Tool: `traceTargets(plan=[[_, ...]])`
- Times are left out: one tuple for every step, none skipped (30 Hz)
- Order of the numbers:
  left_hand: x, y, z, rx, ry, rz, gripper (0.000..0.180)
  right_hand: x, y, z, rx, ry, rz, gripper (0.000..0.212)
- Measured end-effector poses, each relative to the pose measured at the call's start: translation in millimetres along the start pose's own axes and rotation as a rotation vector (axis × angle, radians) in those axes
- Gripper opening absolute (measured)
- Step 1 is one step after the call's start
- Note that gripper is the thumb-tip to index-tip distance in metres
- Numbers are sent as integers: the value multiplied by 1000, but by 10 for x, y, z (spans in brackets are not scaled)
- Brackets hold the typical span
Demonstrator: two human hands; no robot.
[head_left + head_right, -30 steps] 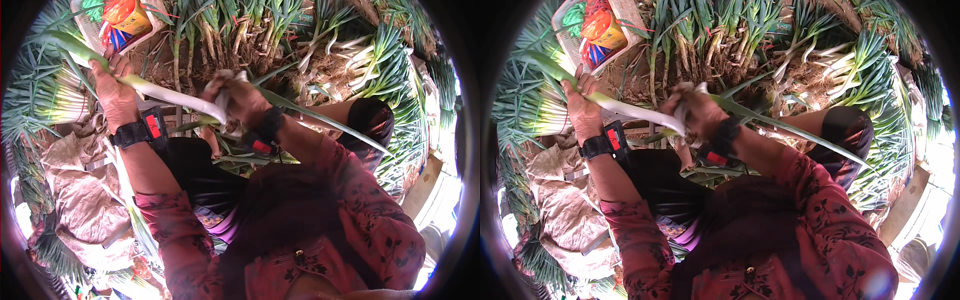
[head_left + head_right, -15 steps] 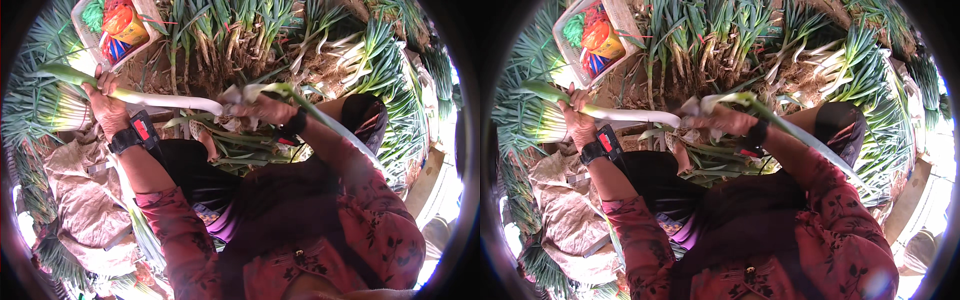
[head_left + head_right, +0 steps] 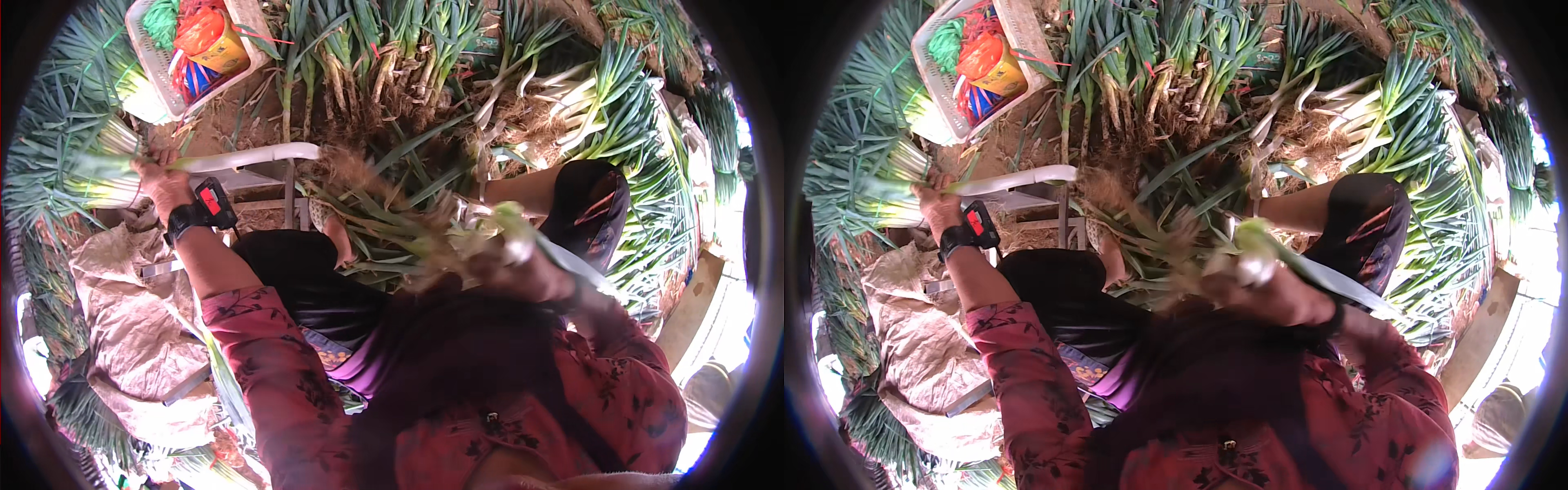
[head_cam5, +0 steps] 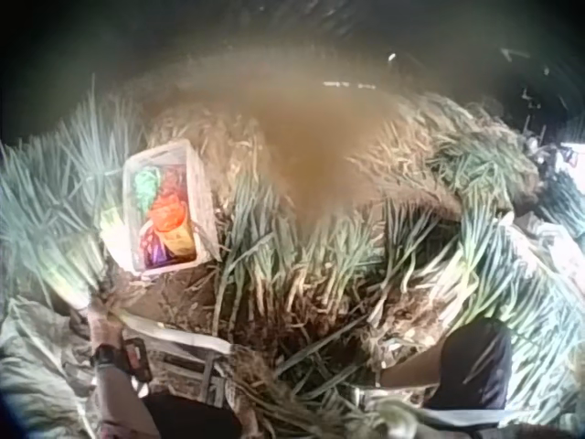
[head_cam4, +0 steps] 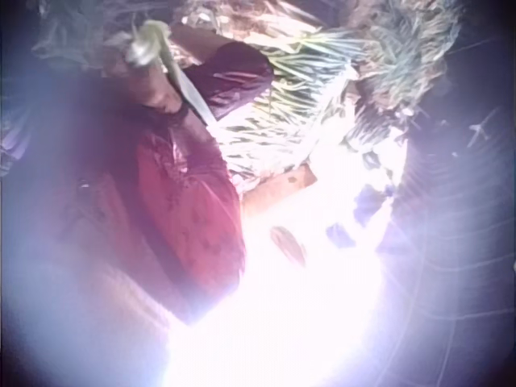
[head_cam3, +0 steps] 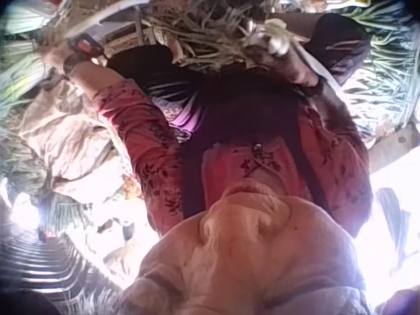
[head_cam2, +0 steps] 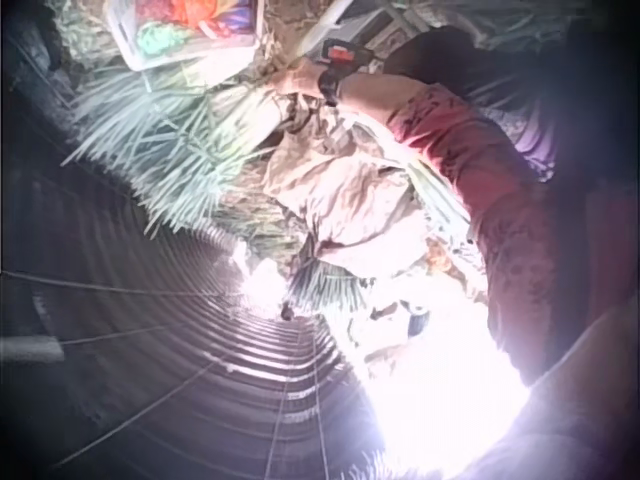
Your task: The person picks up leeks one by one from a pile, peels away the outer layers by hand, and places the cleaned leeks onto a separate stack.
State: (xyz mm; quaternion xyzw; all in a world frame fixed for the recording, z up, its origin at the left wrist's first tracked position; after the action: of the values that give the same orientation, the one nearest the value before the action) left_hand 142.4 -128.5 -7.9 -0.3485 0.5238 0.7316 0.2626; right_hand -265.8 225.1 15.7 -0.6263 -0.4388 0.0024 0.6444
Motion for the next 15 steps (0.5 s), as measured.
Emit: traceTargets(plan=[[-115, -132, 1, -66, 68, -25, 42, -35, -319, 22, -125, 196, -544, 34], [28, -55, 34, -60, 54, -13, 42, -96, -652, 101, -333, 376, -925, 43], [107, 123, 146, -131, 153, 2, 43, -398, -704, 301, -675, 580, -953, 49], [110, 214, 266, -214, 265, 9, 43, -730, -713, 333, -676, 680, -742, 44], [85, 226, 323, -239, 282, 32, 43, -1112, -562, 282, -477, 729, -380, 39], [129, 370, 385, -228, 281, 41, 43, -1514, -255, 247, -204, 727, 38, 34], [191, 467, 481, -287, 262, 62, 44, -1745, 189, 193, 7, 684, 239, 28], [226, 459, 561, -360, 249, 79, 44, -1693, 465, 147, 100, 621, 195, 30], [201, 484, 588, -362, 262, 71, 44, -1601, 683, 109, 184, 558, 153, 31], [205, 482, 549, -364, 265, 81, 44, -1388, 967, 65, 354, 441, 73, 33], [195, 424, 509, -349, 275, 57, 42, -1168, 1291, 58, 528, 316, -22, 36], [132, 460, 489, -311, 288, 46, 40, -1036, 1480, 88, 681, 194, -99, 38], [127, 398, 409, -292, 288, 49, 39, -1225, 1577, 13, 510, 239, -193, 40], [104, 257, 339, -303, 298, 41, 39, -1186, 1392, -295, 345, 273, -297, 43], [76, 141, 266, -268, 296, 38, 36, -1221, 1157, -413, 403, 353, -272, 43]])
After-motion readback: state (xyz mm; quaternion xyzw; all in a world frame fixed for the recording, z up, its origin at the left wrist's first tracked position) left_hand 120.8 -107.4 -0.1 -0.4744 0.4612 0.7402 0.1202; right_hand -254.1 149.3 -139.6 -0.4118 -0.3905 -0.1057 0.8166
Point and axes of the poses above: each hand's wrist, its own z-axis away from the middle knuckle, its own y-axis out of the palm, x = y × z, the point moved 6 cm from there along -z, towards the middle knuckle, and after that the axes turned 4 degrees about -y, right-handed, at the moved point
